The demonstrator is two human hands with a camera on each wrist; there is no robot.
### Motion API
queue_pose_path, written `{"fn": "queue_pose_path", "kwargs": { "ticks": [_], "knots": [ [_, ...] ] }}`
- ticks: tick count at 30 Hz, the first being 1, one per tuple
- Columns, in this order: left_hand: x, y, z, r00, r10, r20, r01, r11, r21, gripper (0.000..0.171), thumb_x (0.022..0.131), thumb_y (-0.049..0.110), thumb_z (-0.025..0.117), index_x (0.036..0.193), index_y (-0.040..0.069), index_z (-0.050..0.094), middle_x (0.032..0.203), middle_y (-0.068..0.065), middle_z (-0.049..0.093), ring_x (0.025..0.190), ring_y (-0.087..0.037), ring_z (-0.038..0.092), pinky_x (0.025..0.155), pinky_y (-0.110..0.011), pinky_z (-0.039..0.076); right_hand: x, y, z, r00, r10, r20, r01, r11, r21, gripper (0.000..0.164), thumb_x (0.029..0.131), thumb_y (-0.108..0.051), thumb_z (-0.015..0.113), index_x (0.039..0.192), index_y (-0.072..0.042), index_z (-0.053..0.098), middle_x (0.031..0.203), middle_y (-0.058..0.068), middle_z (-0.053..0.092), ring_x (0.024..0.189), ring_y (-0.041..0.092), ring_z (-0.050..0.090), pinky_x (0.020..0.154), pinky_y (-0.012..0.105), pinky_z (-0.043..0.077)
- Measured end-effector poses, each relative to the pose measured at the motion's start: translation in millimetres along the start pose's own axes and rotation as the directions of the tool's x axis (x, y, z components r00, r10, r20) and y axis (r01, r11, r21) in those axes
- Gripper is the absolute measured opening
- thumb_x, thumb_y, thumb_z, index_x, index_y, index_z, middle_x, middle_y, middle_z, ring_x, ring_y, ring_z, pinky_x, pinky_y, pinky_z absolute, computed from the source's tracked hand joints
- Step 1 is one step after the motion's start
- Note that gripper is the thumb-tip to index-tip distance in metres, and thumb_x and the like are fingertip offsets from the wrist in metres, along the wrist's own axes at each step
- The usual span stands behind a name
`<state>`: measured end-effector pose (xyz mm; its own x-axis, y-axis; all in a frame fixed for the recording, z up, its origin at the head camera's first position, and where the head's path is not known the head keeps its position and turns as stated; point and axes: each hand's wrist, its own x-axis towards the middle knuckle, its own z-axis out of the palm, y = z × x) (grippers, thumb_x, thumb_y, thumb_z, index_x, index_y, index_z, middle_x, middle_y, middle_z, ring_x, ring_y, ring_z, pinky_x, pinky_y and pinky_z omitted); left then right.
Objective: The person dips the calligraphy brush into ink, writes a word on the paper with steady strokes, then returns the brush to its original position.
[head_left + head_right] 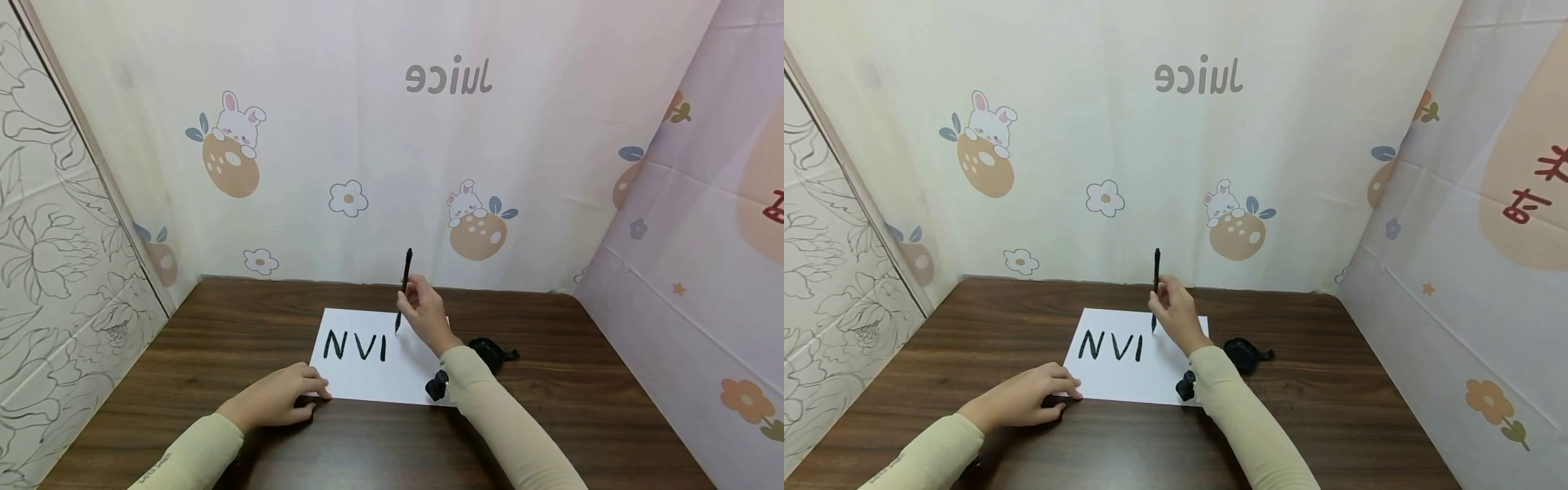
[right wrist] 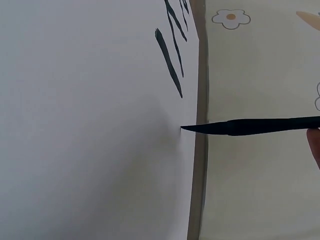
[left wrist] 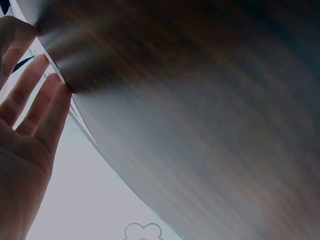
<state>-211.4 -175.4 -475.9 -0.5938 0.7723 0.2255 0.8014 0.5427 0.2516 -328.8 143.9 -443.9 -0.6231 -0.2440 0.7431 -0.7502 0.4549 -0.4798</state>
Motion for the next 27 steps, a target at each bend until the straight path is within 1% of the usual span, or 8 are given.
{"fn": "queue_pose_path", "kwargs": {
  "ticks": [9, 15, 22, 27],
  "knots": [
    [0.0, 0.7, -0.5, 1.0, -0.002, 0.003, 0.002, 1.0, 0.0, 0.023, 0.087, 0.012, 0.07, 0.108, 0.02, 0.075, 0.113, 0.004, 0.064, 0.106, -0.014, 0.059, 0.09, -0.034, 0.052, -3.7, 2.9, 0.8, 1.0, -0.001, -0.005, 0.001, 1.0, -0.004, 0.023, 0.095, -0.003, 0.06, 0.117, -0.006, 0.053, 0.091, 0.004, 0.06, 0.081, 0.014, 0.062, 0.067, 0.028, 0.056],
    [-0.1, 0.8, -0.8, 1.0, -0.004, 0.003, 0.004, 1.0, 0.0, 0.024, 0.087, 0.012, 0.07, 0.108, 0.02, 0.075, 0.113, 0.004, 0.065, 0.106, -0.014, 0.058, 0.089, -0.034, 0.052, -6.4, 5.2, 0.7, 1.0, 0.021, -0.008, -0.021, 1.0, -0.015, 0.023, 0.095, -0.004, 0.059, 0.117, -0.006, 0.052, 0.09, 0.004, 0.06, 0.083, 0.015, 0.062, 0.068, 0.029, 0.056],
    [0.3, 0.2, -0.3, 1.0, -0.011, 0.006, 0.011, 1.0, 0.0, 0.023, 0.088, 0.012, 0.07, 0.109, 0.021, 0.075, 0.113, 0.005, 0.064, 0.105, -0.013, 0.058, 0.089, -0.033, 0.052, -8.5, 4.9, 0.5, 0.999, 0.046, 0.0, -0.046, 0.999, -0.021, 0.023, 0.096, -0.007, 0.059, 0.116, 0.0, 0.053, 0.091, 0.004, 0.059, 0.081, 0.016, 0.06, 0.068, 0.032, 0.055],
    [-0.2, -0.6, 0.6, 1.0, -0.009, 0.007, 0.009, 1.0, -0.003, 0.023, 0.088, 0.012, 0.07, 0.109, 0.021, 0.075, 0.113, 0.005, 0.064, 0.106, -0.014, 0.058, 0.09, -0.034, 0.052, -10.5, 3.9, 0.4, 0.999, 0.054, 0.0, -0.054, 0.999, -0.006, 0.022, 0.095, -0.006, 0.06, 0.116, -0.004, 0.053, 0.09, 0.004, 0.059, 0.08, 0.016, 0.058, 0.068, 0.03, 0.055]
  ]
}}
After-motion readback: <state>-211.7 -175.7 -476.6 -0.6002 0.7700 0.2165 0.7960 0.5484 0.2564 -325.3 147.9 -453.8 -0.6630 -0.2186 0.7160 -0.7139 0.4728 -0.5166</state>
